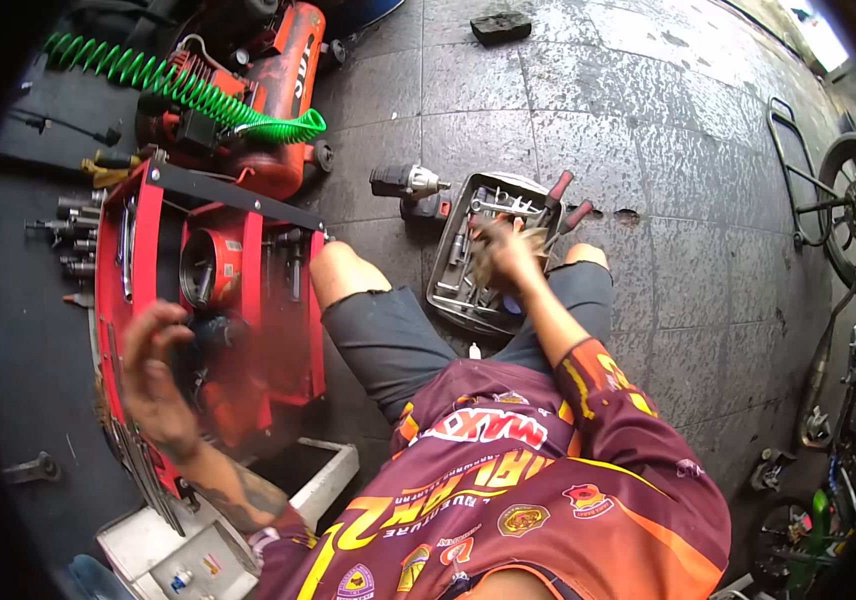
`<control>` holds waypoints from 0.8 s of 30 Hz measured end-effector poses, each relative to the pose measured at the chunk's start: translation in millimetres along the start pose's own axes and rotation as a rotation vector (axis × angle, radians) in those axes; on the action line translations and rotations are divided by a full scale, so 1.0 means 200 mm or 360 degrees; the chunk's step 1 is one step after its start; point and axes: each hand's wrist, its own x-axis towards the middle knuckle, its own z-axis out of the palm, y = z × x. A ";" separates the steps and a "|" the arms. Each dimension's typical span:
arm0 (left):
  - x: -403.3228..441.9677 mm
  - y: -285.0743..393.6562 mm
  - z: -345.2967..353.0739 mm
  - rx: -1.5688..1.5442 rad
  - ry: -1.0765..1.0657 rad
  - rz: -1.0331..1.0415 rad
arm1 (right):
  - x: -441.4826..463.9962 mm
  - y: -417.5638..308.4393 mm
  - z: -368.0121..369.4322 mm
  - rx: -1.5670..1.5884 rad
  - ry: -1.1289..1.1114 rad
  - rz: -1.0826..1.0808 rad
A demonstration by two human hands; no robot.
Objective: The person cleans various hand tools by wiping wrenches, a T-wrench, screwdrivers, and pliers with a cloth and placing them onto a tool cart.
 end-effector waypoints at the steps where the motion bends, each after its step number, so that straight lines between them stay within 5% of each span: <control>1: -0.07 -0.03 0.05 -0.0147 0.0022 -0.0069 | -0.02 0.00 0.14 -0.0539 -0.0477 0.0459; 6: -0.43 -0.07 0.21 -0.0344 -0.0067 -0.0667 | -0.24 0.24 0.55 -0.1792 -0.0532 -0.0493; 12: -0.71 -0.09 0.22 -0.0448 0.0173 -0.1109 | -0.10 0.26 0.48 -0.1876 -0.0888 -0.0782; 17: -0.73 -0.07 0.31 -0.0561 0.0329 -0.1145 | -0.01 0.30 0.37 -0.1665 -0.1022 -0.1126; 24: -0.74 -0.08 0.44 -0.0569 0.0036 -0.1162 | -0.08 0.34 0.33 -0.1336 -0.0897 -0.1249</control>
